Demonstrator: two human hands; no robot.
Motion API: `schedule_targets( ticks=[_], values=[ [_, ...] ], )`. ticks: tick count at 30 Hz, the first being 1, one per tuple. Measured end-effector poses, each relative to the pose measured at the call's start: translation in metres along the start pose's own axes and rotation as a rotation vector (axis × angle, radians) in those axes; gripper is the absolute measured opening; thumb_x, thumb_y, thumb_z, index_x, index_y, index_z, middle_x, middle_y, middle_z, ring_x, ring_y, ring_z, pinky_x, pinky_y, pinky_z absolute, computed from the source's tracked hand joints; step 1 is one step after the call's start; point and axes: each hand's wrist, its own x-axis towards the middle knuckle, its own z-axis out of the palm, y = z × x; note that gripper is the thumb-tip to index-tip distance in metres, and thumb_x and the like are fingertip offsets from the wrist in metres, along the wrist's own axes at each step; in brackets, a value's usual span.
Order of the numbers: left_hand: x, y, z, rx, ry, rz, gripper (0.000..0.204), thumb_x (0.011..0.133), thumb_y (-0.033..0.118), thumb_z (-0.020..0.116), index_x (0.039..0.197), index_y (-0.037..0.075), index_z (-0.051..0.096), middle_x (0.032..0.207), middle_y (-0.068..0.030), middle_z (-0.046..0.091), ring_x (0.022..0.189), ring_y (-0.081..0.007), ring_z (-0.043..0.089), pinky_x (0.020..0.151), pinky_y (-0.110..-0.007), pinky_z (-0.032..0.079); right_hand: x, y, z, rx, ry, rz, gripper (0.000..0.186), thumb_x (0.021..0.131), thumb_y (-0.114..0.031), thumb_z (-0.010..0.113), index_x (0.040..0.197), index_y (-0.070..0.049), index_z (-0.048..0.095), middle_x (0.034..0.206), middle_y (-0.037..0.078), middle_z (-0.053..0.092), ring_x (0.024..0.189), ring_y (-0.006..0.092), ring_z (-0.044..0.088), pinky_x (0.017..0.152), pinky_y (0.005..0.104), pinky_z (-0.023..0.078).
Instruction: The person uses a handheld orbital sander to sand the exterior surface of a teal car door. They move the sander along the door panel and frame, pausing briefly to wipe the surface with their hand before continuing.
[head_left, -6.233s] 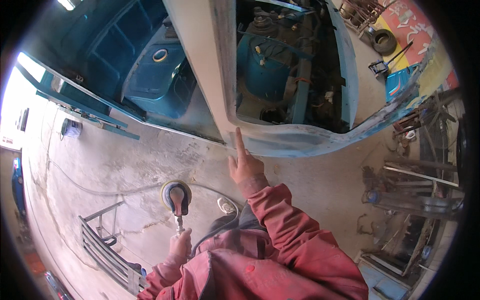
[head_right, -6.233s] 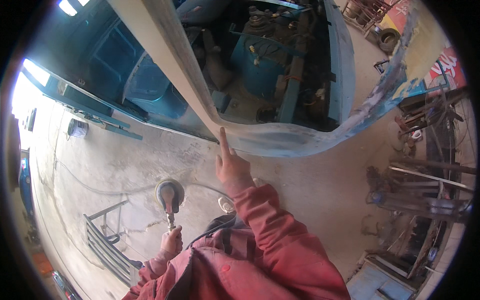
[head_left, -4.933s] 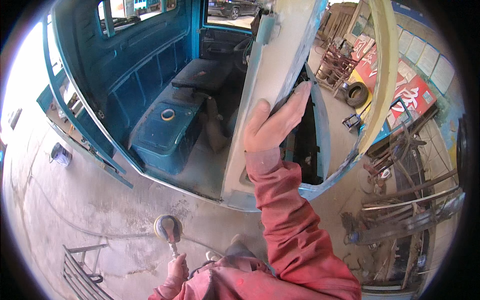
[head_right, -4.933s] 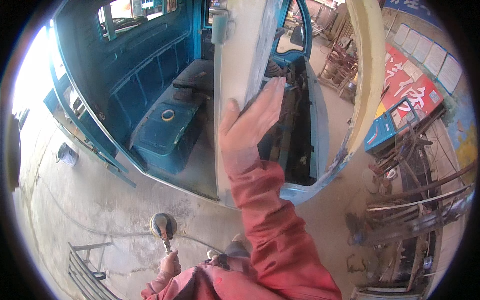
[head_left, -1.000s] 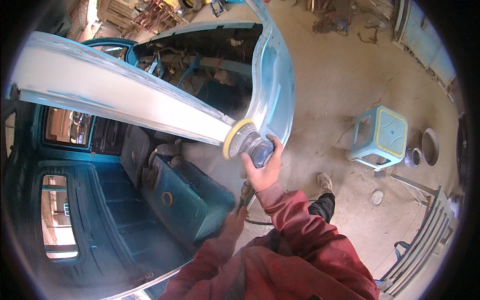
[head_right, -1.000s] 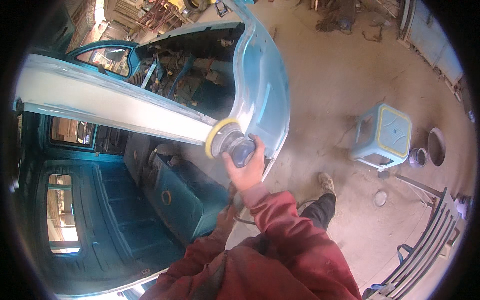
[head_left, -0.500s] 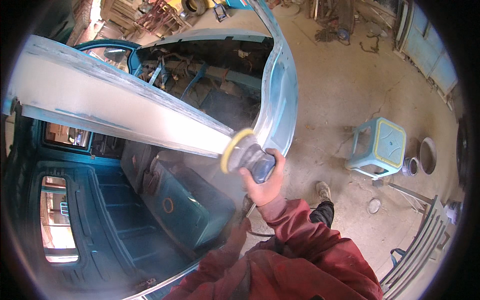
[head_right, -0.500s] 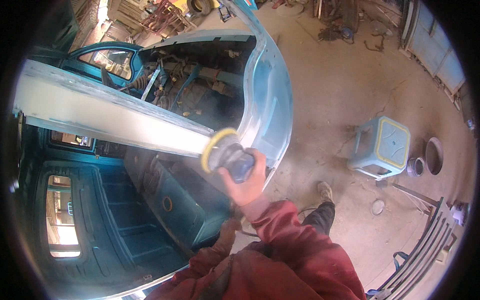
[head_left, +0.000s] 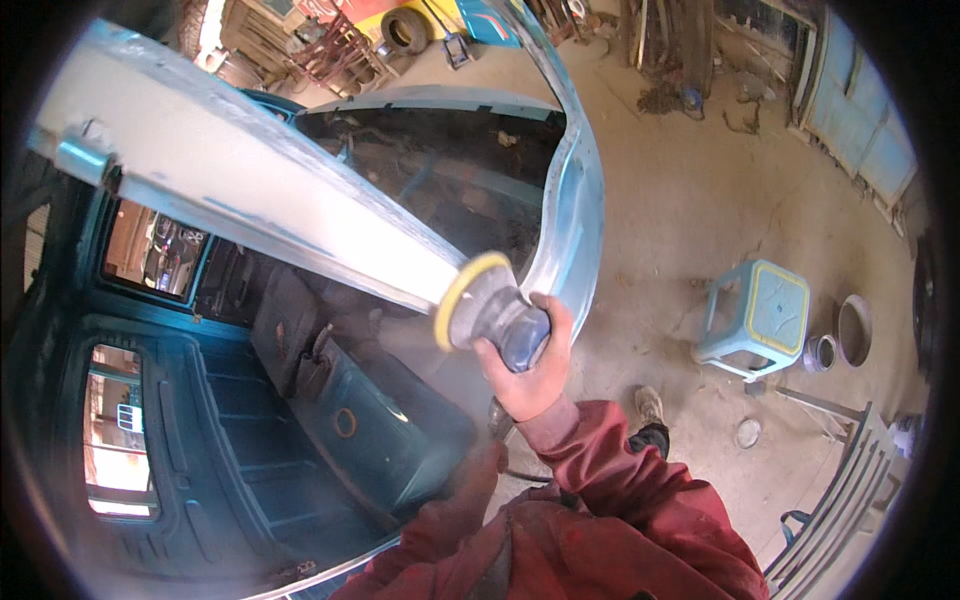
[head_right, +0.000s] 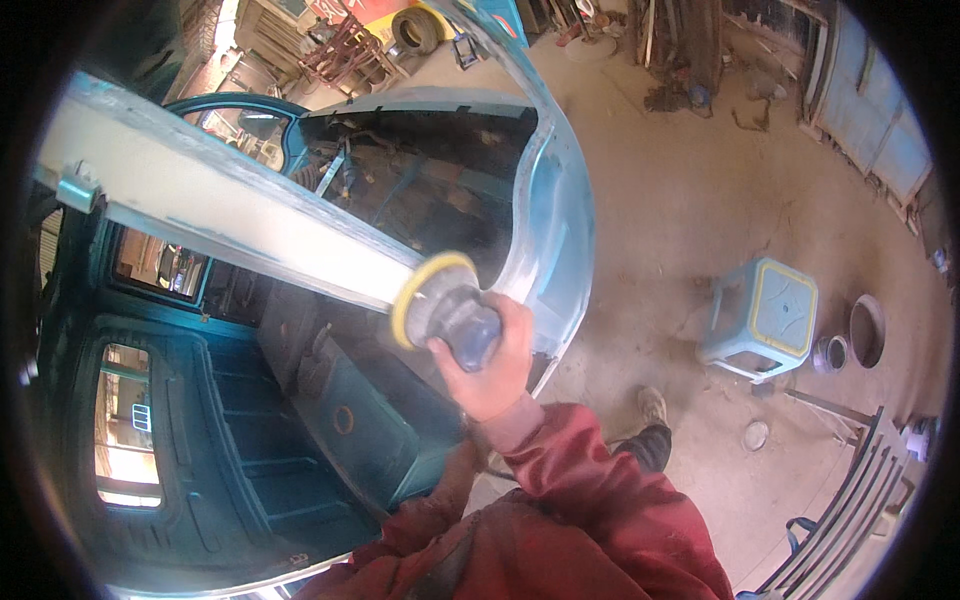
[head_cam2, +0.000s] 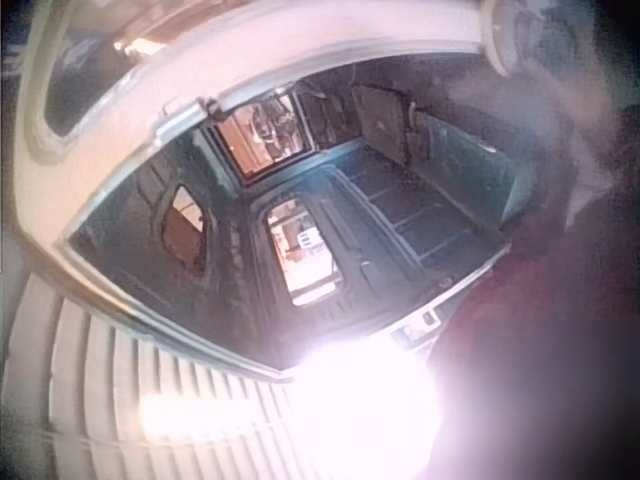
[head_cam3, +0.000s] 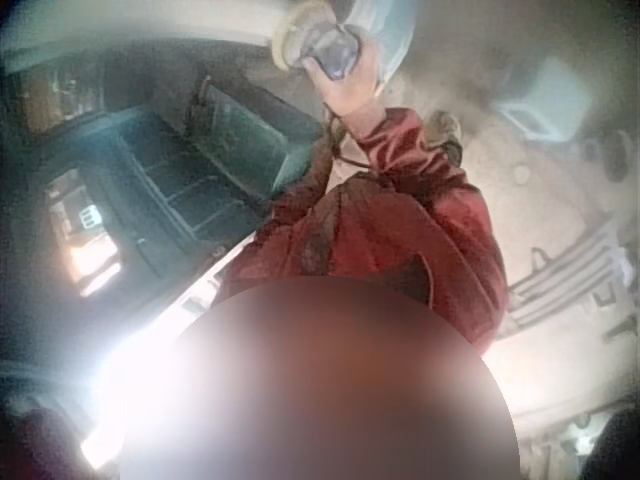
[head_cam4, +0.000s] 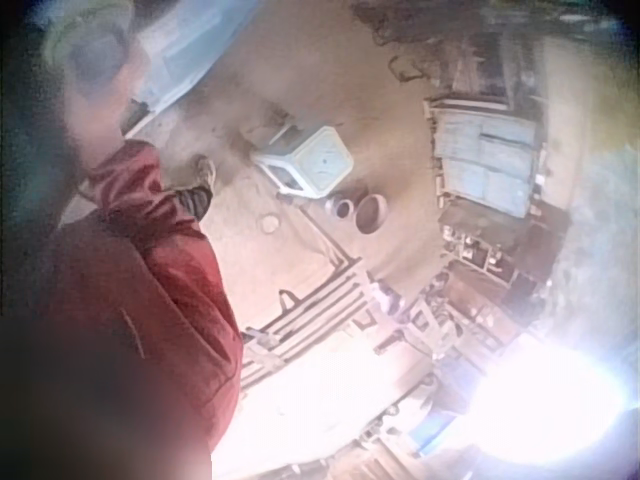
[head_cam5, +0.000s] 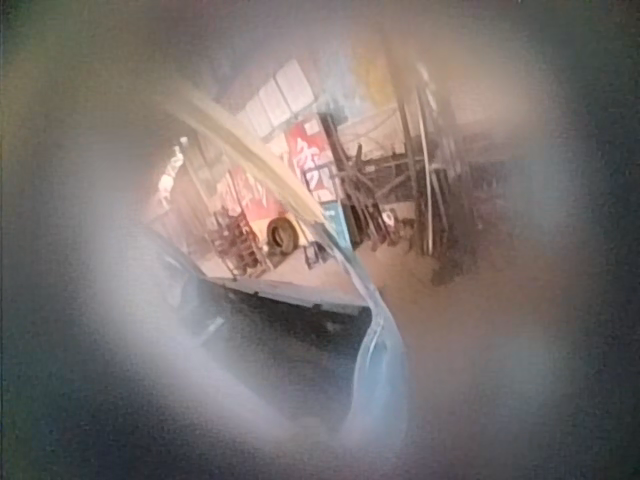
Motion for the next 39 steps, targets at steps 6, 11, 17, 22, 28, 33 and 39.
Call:
schedule_targets(
  ticks=[6, 11, 17, 22, 28, 33, 39],
  values=[
    [0.02, 0.006, 0.001, -0.132, 0.007, 0.092, 0.048, 0.102, 0.037, 0.038, 0.075, 0.005, 0.06, 0.07, -0.0061, 0.056, 0.069, -0.0166, 0.052, 0.064, -0.035, 0.039, 0.021, -0.018, 0.003, -0.03, -0.024, -0.124, 0.07, 0.066, -0.016, 0.087, 0.123, 0.001, 0.051, 0.113, 0.018, 0.056, 0.105, 0.0332, 0.057, 0.093, 0.0405, 0.046],
    [0.006, 0.008, 0.005, -0.276, 0.044, 0.096, 0.057, 0.104, 0.052, 0.044, 0.078, 0.004, 0.062, 0.063, -0.0003, 0.053, 0.055, -0.0138, 0.047, 0.052, -0.032, 0.037, 0.013, -0.02, -0.001, -0.038, -0.059, -0.051, 0.072, 0.071, -0.018, 0.084, 0.128, 0.002, 0.046, 0.115, 0.016, 0.054, 0.105, 0.0277, 0.056, 0.096, 0.0391, 0.045],
    [0.012, 0.058, -0.001, -0.401, 0.137, 0.402, 0.06, 0.103, 0.054, 0.043, 0.076, 0.003, 0.061, 0.064, -0.0015, 0.055, 0.055, -0.0151, 0.05, 0.051, -0.035, 0.039, 0.053, -0.063, 0.015, -0.07, -0.049, -0.262, 0.069, 0.066, -0.015, 0.087, 0.123, -0.001, 0.052, 0.111, 0.019, 0.058, 0.103, 0.0383, 0.058, 0.091, 0.0429, 0.047],
    [0.005, 0.056, 0.0, -0.27, 0.021, 0.131, 0.053, 0.105, 0.047, 0.041, 0.079, 0.004, 0.059, 0.067, -0.0004, 0.053, 0.059, -0.014, 0.048, 0.056, -0.033, 0.039, 0.042, -0.066, 0.004, -0.03, -0.05, -0.204, 0.068, 0.065, -0.014, 0.087, 0.122, -0.001, 0.053, 0.111, 0.02, 0.057, 0.102, 0.0384, 0.058, 0.092, 0.0438, 0.047],
    [0.004, 0.093, -0.008, -0.23, 0.13, 0.396, 0.052, 0.108, 0.043, 0.035, 0.08, 0.005, 0.057, 0.071, -0.0026, 0.053, 0.067, -0.0156, 0.05, 0.063, -0.033, 0.039, 0.074, -0.102, 0.02, -0.011, -0.038, -0.356, 0.068, 0.064, -0.013, 0.087, 0.121, -0.001, 0.054, 0.112, 0.019, 0.058, 0.105, 0.0388, 0.058, 0.091, 0.0431, 0.049],
    [0.01, 0.109, -0.006, -0.476, 0.055, 0.245, 0.054, 0.107, 0.044, 0.035, 0.076, 0.005, 0.057, 0.069, -0.0031, 0.054, 0.07, -0.0161, 0.052, 0.065, -0.033, 0.041, 0.089, -0.124, 0.019, -0.033, -0.081, -0.391, 0.069, 0.063, -0.013, 0.087, 0.122, -0.002, 0.054, 0.114, 0.019, 0.057, 0.105, 0.039, 0.059, 0.091, 0.0427, 0.049],
    [0.006, 0.119, -0.013, -0.469, 0.044, 0.291, 0.058, 0.106, 0.05, 0.035, 0.077, 0.006, 0.057, 0.069, -0.0018, 0.053, 0.064, -0.0156, 0.048, 0.061, -0.032, 0.038, 0.092, -0.143, 0.019, 0.019, -0.064, -0.418, 0.067, 0.064, -0.014, 0.087, 0.122, -0.005, 0.055, 0.114, 0.02, 0.057, 0.102, 0.039, 0.061, 0.087, 0.0428, 0.052]
  ],
)
